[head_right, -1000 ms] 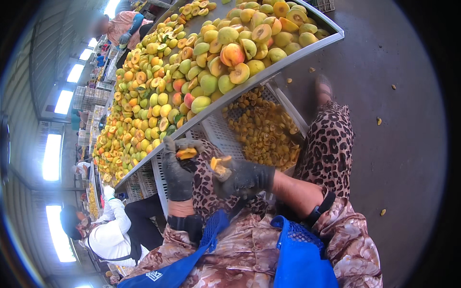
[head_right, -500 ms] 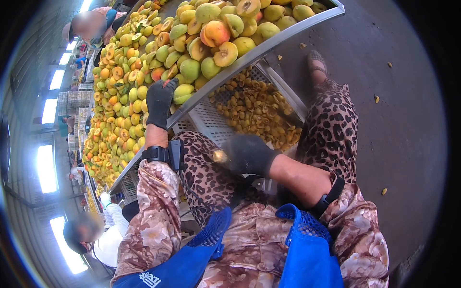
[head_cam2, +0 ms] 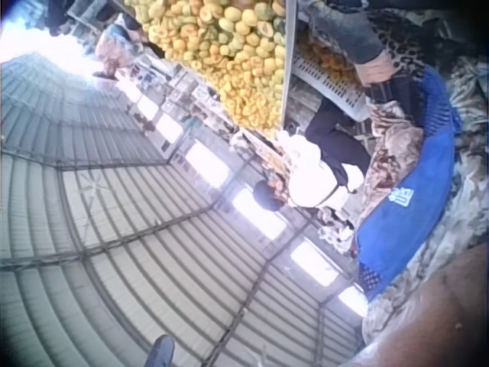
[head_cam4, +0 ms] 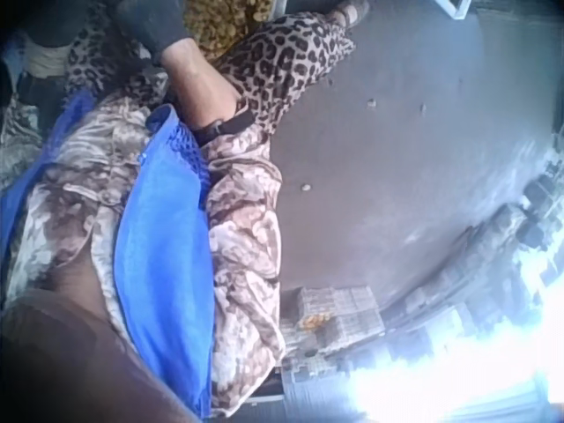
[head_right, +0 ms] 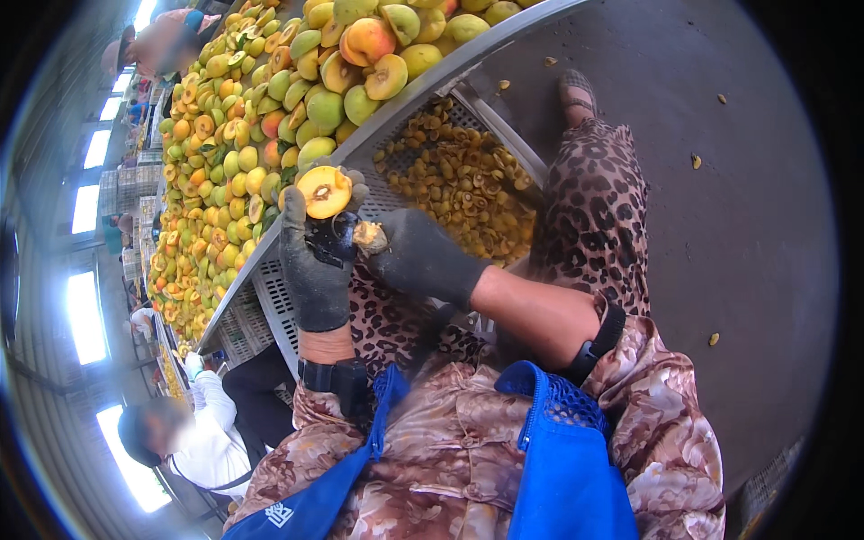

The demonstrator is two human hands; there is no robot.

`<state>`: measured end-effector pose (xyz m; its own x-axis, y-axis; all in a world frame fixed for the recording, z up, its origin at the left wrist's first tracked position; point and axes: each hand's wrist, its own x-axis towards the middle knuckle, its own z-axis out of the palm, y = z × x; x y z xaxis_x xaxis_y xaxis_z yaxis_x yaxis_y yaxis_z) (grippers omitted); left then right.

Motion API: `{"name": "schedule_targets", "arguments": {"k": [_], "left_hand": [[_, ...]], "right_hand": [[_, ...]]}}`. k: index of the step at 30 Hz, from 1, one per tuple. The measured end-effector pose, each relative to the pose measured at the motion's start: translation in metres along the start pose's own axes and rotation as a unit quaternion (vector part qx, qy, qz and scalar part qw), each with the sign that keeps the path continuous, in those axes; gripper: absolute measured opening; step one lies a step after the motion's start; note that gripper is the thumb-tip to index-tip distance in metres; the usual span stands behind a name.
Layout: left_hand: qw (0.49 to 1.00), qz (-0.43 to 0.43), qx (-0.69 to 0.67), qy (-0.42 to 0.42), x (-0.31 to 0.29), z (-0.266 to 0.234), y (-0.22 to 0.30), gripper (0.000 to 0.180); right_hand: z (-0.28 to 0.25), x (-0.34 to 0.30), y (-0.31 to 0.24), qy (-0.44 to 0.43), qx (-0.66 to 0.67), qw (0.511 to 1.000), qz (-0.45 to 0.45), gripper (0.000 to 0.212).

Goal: The recorder is using a small tool or knife to remove the pits from fresh apricots on a large metal tray.

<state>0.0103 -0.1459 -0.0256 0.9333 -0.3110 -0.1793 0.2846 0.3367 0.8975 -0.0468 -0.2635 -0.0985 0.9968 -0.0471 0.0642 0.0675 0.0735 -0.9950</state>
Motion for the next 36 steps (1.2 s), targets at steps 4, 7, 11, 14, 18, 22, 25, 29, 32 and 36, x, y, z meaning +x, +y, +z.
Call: {"name": "schedule_targets", "arguments": {"k": [4,7,11,14,18,22,25,29,32,36], "left_hand": [[0.995,-0.012,0.033,-0.098,-0.007,0.024,-0.004,0.058],[0.849,0.196,0.473,-0.133,-0.003,0.027,-0.003,0.059],[0.938,0.114,0.327,-0.025,0.003,0.020,-0.005,0.057],[0.972,0.073,0.223,0.015,0.001,0.014,-0.006,0.051],[0.966,0.059,0.244,0.062,-0.002,0.013,-0.008,0.048],[0.955,0.089,0.260,0.112,-0.004,0.017,-0.013,0.053],[0.952,0.080,0.273,0.109,-0.006,0.014,-0.012,0.052],[0.894,0.085,0.438,0.043,-0.012,0.005,-0.009,0.035],[0.852,0.171,0.494,0.026,-0.014,0.003,-0.007,0.043],[0.778,0.263,0.568,-0.047,-0.011,0.010,0.004,0.050]], "right_hand": [[-0.014,0.002,-0.001,0.037,0.092,0.995,0.008,0.024],[-0.023,0.000,-0.003,0.011,0.106,0.992,0.072,0.020],[-0.022,0.000,-0.003,0.031,0.022,0.999,0.005,0.018],[-0.019,-0.001,0.001,0.009,-0.003,1.000,0.025,0.018],[-0.018,-0.002,0.004,-0.016,-0.049,0.997,0.056,0.019],[-0.020,-0.001,-0.005,-0.073,-0.035,0.994,0.070,0.020],[-0.023,-0.003,-0.014,-0.129,0.042,0.980,0.146,0.020],[-0.026,-0.002,-0.010,-0.151,-0.035,0.984,0.091,0.018],[-0.035,-0.008,0.011,-0.206,0.027,0.968,0.142,0.013],[-0.028,-0.009,0.041,-0.363,0.133,0.909,-0.156,0.017]]}}
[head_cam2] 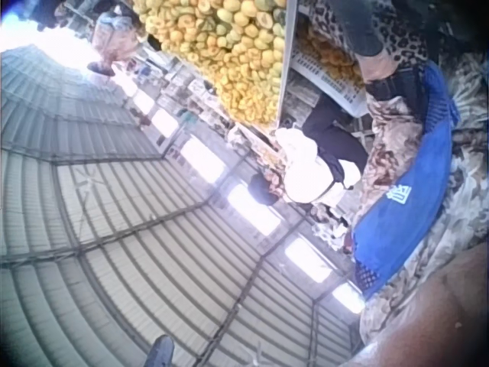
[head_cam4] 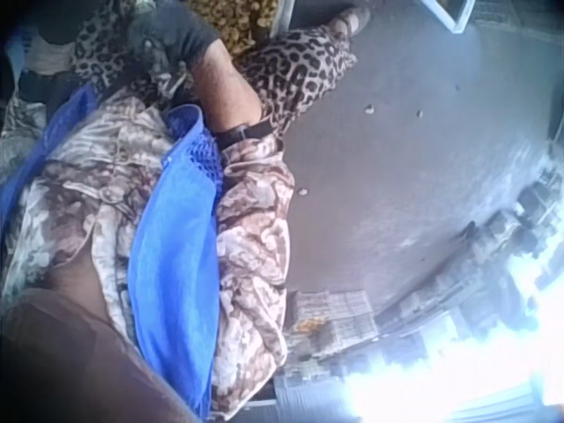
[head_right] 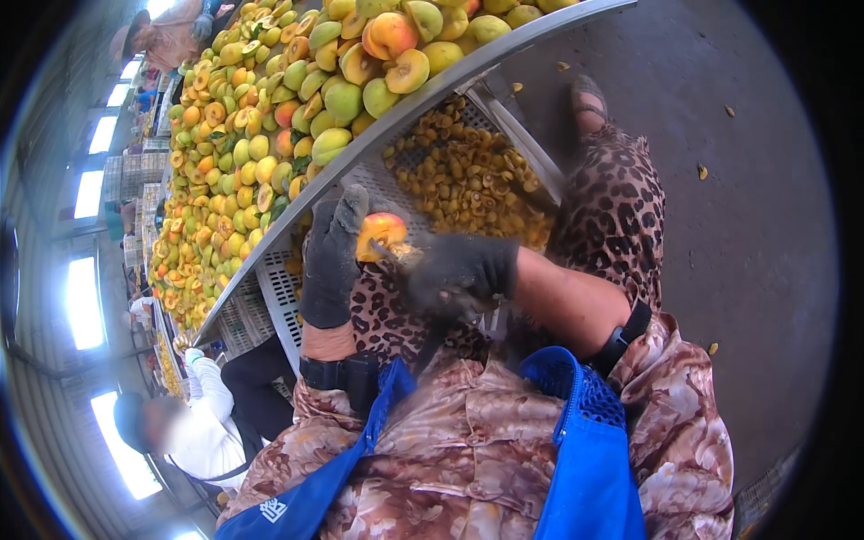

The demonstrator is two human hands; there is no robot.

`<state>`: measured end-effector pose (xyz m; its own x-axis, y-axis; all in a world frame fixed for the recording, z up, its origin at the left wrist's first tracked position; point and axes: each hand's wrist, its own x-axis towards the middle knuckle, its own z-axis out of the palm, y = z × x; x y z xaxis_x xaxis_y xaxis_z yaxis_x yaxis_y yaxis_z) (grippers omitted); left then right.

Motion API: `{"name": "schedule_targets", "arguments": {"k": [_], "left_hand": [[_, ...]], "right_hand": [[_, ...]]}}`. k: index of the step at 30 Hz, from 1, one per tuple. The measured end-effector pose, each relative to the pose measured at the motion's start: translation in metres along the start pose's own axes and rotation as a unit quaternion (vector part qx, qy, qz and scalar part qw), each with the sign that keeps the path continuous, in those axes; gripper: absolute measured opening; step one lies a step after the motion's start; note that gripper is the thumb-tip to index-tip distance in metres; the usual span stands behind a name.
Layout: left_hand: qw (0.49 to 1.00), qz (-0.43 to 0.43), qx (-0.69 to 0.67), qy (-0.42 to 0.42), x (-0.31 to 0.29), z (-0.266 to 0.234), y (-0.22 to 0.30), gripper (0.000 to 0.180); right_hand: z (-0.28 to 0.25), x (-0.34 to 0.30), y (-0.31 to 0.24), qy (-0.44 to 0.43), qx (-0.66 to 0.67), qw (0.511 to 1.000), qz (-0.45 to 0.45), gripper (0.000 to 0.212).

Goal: The recorder is using a small tool or knife to remove the pits from fresh apricots on a large metal tray.

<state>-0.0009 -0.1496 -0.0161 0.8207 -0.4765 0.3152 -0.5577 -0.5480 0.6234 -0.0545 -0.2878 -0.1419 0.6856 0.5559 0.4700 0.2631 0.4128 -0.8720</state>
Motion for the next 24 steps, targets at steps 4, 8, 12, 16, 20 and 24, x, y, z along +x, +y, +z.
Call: {"name": "schedule_targets", "arguments": {"k": [4,8,12,16,20,24], "left_hand": [[0.914,-0.192,-0.358,0.013,0.004,0.006,0.017,0.050],[0.869,-0.195,-0.449,0.066,0.000,0.017,0.029,0.051],[0.850,-0.226,-0.471,0.072,0.001,0.012,0.038,0.048],[0.954,-0.098,-0.279,0.052,0.013,0.015,0.053,0.048],[0.909,-0.231,-0.348,0.000,0.004,0.004,0.060,0.051],[0.836,-0.288,-0.467,-0.008,-0.022,-0.015,0.037,0.051]], "right_hand": [[0.012,0.013,0.002,0.157,-0.041,0.980,-0.116,0.046],[0.019,0.023,-0.023,0.204,0.044,0.978,-0.022,0.051],[0.009,0.021,-0.039,0.098,0.232,0.934,0.254,0.025],[0.017,0.026,-0.039,0.228,-0.013,0.973,0.025,0.041],[0.016,0.021,-0.048,0.167,0.119,0.974,0.099,0.037],[0.022,0.026,-0.048,0.014,0.070,0.986,0.149,0.041]]}}
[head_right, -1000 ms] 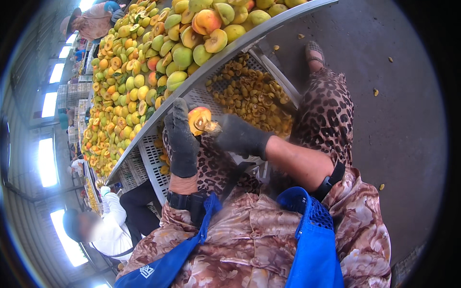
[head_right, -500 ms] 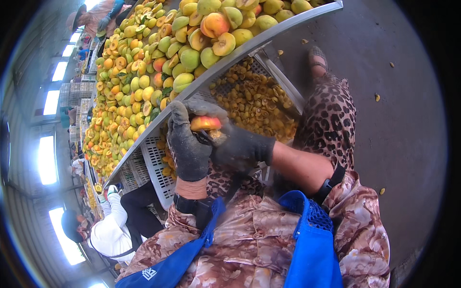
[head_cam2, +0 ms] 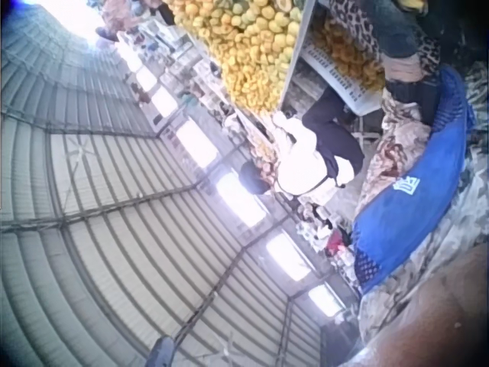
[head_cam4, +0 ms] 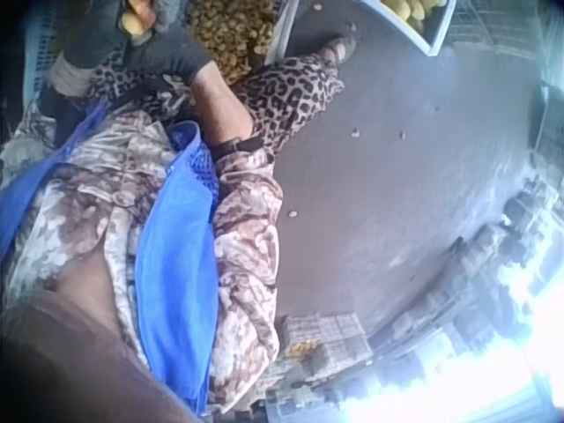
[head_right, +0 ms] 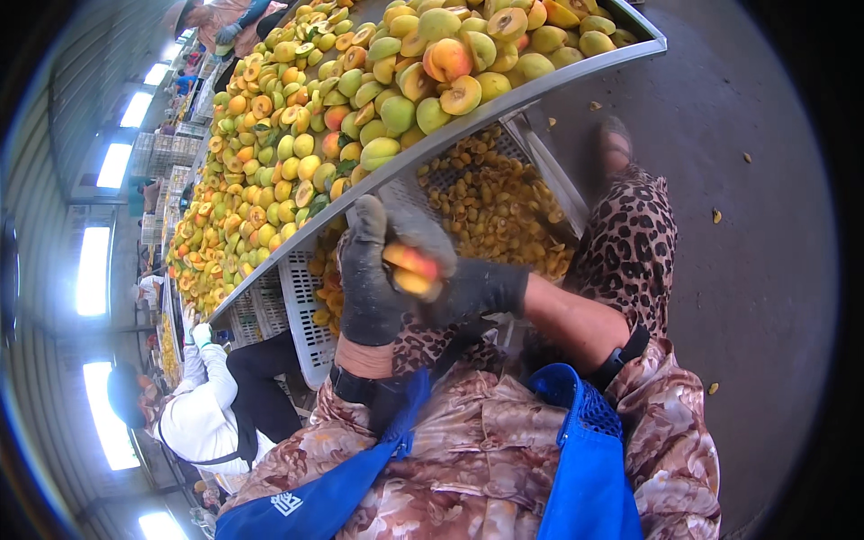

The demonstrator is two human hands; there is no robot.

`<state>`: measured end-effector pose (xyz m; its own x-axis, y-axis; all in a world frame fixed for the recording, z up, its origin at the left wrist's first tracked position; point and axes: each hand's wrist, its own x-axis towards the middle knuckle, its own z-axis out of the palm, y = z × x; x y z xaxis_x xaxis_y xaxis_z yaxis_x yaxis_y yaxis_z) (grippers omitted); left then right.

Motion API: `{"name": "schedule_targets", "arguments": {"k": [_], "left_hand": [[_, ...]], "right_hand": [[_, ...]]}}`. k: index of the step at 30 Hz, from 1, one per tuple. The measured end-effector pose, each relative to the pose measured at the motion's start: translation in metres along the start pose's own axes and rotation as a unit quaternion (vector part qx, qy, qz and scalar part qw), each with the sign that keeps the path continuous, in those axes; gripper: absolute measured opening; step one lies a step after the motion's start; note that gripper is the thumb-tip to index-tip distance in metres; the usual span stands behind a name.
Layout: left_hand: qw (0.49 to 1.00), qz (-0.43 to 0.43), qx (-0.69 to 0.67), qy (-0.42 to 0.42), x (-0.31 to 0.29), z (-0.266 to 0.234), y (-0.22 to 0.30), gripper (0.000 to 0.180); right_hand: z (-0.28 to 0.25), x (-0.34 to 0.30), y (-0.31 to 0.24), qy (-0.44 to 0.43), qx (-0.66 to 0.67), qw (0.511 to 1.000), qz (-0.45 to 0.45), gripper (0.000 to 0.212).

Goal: The recorder is using a small tool or knife to remove the pits from fresh apricots on a large metal tray.

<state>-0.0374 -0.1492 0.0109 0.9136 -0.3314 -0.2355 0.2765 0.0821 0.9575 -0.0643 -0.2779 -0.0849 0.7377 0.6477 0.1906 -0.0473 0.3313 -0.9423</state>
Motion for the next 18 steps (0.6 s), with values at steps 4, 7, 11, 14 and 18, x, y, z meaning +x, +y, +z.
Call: {"name": "schedule_targets", "arguments": {"k": [4,7,11,14,18], "left_hand": [[0.987,0.074,-0.065,0.125,0.013,-0.065,-0.003,0.044],[0.828,0.143,0.464,0.282,0.033,-0.126,0.018,0.031],[0.786,0.350,0.489,0.145,0.084,-0.136,0.002,0.028],[0.732,0.365,0.570,0.080,0.138,-0.098,-0.019,0.031],[0.735,0.269,0.620,0.061,0.166,-0.078,-0.010,0.033]], "right_hand": [[0.012,0.019,0.017,0.028,-0.127,0.991,-0.016,0.023],[0.004,0.020,0.027,0.173,-0.035,0.980,0.087,0.013],[-0.016,0.021,0.026,0.319,-0.119,0.935,0.097,0.010],[-0.021,0.017,0.020,0.302,0.017,0.945,0.125,0.009],[-0.030,0.019,0.014,0.312,0.086,0.936,0.140,0.016]]}}
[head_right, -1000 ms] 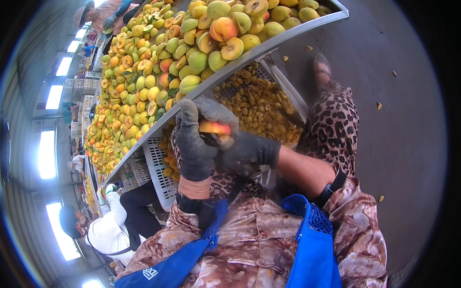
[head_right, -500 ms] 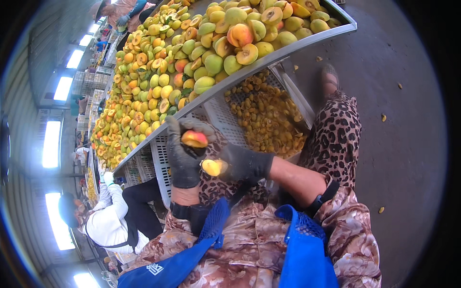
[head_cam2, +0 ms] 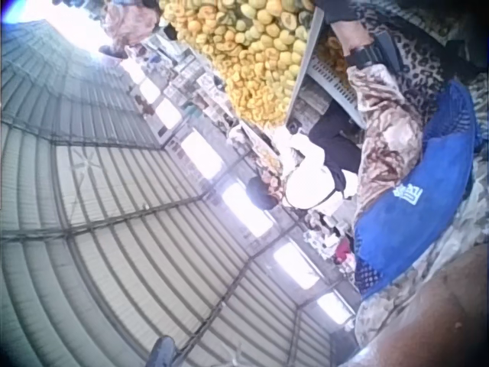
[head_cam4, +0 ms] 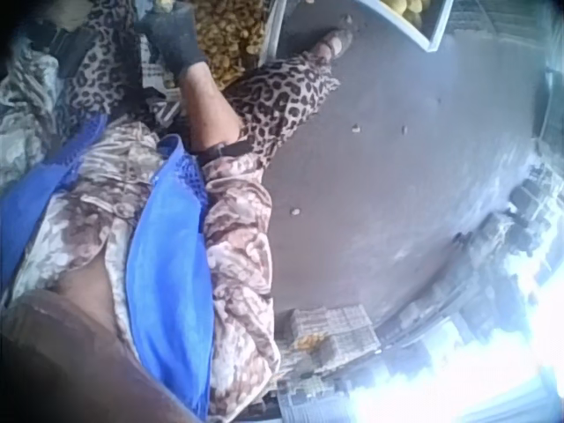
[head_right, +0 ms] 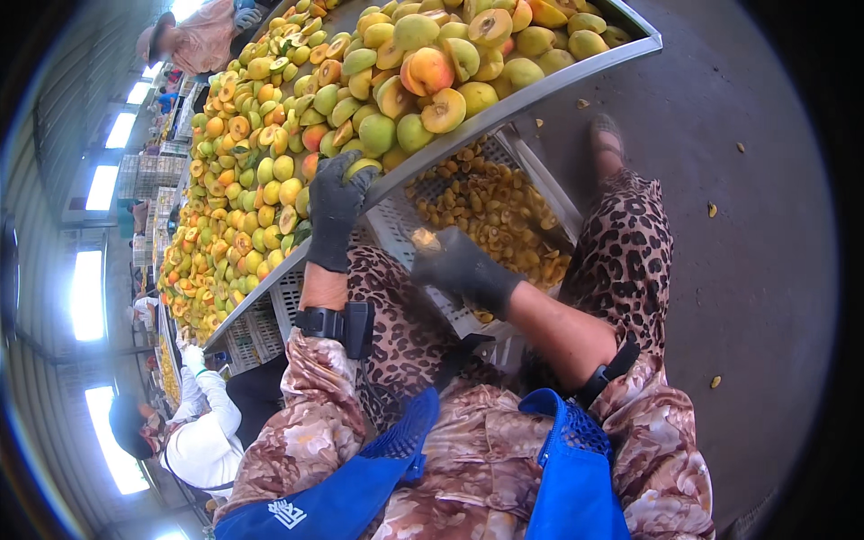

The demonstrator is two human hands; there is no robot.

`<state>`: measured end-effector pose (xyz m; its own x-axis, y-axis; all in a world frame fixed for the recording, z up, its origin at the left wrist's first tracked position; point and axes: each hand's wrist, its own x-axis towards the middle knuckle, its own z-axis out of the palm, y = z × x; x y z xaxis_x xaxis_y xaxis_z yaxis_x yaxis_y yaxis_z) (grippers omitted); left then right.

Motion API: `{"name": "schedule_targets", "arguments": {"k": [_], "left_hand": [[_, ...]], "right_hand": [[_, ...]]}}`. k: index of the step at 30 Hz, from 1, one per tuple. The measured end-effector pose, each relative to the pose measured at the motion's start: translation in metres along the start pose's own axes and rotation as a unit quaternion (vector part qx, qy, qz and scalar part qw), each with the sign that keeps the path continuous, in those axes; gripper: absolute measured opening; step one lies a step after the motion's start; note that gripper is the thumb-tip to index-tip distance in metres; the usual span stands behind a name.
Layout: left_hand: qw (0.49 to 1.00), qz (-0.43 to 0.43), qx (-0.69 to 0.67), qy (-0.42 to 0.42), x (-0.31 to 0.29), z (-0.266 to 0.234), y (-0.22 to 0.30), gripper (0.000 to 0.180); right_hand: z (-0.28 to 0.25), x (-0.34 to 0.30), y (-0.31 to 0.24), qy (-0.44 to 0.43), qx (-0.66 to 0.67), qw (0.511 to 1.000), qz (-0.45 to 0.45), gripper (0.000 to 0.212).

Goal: The recorder is using a small tool or knife to remove the pits from fresh apricots on a large metal tray.

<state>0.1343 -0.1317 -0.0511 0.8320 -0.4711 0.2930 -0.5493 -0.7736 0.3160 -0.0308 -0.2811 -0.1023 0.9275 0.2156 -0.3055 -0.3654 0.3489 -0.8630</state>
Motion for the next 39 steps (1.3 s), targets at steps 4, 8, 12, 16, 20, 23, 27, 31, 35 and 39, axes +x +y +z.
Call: {"name": "schedule_targets", "arguments": {"k": [4,8,12,16,20,23,27,31,35,39], "left_hand": [[0.891,-0.151,-0.429,0.013,-0.013,-0.036,-0.001,0.032],[0.734,-0.292,-0.612,0.031,-0.052,-0.055,0.026,0.048],[0.666,-0.276,-0.693,0.021,-0.087,-0.041,0.076,0.044],[0.757,-0.279,-0.590,0.034,-0.091,-0.036,0.099,0.041],[0.795,-0.299,-0.527,0.030,-0.084,-0.044,0.108,0.038],[0.810,-0.287,-0.511,0.021,-0.085,-0.047,0.121,0.039],[0.902,-0.281,-0.319,0.071,-0.090,-0.044,0.128,0.038],[0.894,-0.242,-0.370,0.070,-0.092,-0.034,0.120,0.040],[0.837,-0.289,-0.452,0.103,-0.101,-0.022,0.110,0.043],[0.978,-0.115,-0.134,0.108,-0.112,-0.022,0.101,0.045]], "right_hand": [[0.000,0.009,-0.003,0.041,-0.057,0.995,-0.076,0.015],[0.011,0.005,0.001,0.049,-0.134,0.975,-0.172,0.018],[0.022,-0.001,0.004,0.056,-0.151,0.961,-0.225,0.023],[0.022,-0.003,0.004,0.064,-0.132,0.964,-0.220,0.026],[0.019,-0.003,0.005,0.070,-0.160,0.953,-0.249,0.028],[0.018,-0.004,0.006,0.059,-0.166,0.959,-0.222,0.028],[0.017,-0.010,0.006,0.042,-0.166,0.965,-0.200,0.030],[0.016,-0.014,-0.001,0.052,-0.178,0.951,-0.249,0.016],[0.012,-0.017,-0.009,0.042,-0.153,0.969,-0.191,0.020],[0.003,-0.018,-0.011,0.026,-0.207,0.960,-0.187,0.023]]}}
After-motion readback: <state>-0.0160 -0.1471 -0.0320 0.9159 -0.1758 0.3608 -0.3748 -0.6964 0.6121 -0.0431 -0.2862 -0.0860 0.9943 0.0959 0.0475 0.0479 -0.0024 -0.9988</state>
